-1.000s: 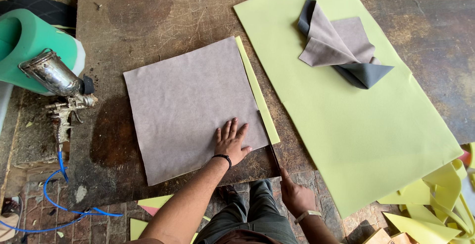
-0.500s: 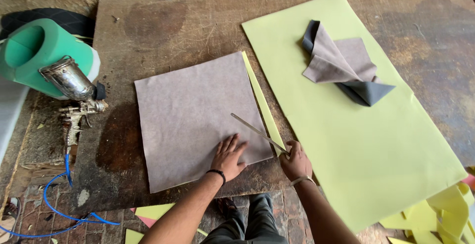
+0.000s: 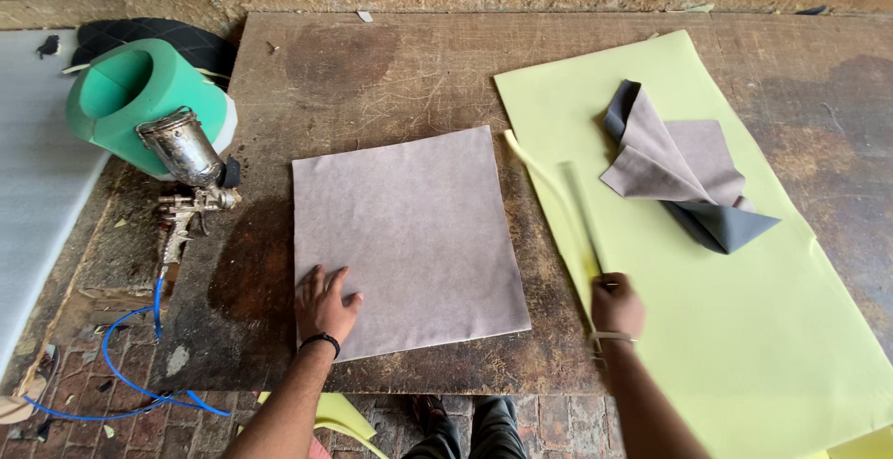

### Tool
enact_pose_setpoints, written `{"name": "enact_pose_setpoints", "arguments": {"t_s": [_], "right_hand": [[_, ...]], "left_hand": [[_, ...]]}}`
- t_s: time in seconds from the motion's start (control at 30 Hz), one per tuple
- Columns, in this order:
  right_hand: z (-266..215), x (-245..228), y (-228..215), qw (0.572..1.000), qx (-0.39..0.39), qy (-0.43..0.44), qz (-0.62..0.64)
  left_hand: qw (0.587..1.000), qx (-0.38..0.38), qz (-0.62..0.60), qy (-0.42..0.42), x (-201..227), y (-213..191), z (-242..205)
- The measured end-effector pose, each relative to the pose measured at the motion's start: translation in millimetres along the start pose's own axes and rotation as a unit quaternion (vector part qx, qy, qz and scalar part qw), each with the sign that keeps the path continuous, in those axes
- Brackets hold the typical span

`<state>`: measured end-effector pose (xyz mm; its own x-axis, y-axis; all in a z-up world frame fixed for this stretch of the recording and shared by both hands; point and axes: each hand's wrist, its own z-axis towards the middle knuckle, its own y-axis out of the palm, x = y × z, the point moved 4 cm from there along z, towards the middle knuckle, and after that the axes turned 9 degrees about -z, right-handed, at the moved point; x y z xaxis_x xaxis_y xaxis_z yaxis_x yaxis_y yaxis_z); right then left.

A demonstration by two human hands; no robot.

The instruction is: The person places a gray fabric sheet on a yellow foam sheet, aligns it, and uses a metal ruler and a knife to cut the foam along the fabric's edges. They then use a spray gun to apply adhesive to the foam and fabric, press them together, and repeat the process with additional sheets.

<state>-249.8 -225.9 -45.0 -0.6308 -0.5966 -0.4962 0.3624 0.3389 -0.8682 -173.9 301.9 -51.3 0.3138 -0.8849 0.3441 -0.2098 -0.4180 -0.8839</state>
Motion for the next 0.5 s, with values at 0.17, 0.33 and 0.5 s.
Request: {"name": "enact_pose_setpoints", "arguments": {"t_s": [0.17,0.33,0.5], "right_hand": [[43,60,-61,0.987,0.139,0.071,-0.047],[12,14,1,0.99,-0.06,-0.099,-0.078],[-56,-74,63,0.951,-0.291,-0.053,-0.087]], "left_hand": [[0.996,0.009,-0.046,-0.077,-13,-17,-5],[0.983,0.061,-0.081,-0.156,-10,-22,-18],[0.976,0.097,-0.092,-0.175,-26,-27,-17]]}}
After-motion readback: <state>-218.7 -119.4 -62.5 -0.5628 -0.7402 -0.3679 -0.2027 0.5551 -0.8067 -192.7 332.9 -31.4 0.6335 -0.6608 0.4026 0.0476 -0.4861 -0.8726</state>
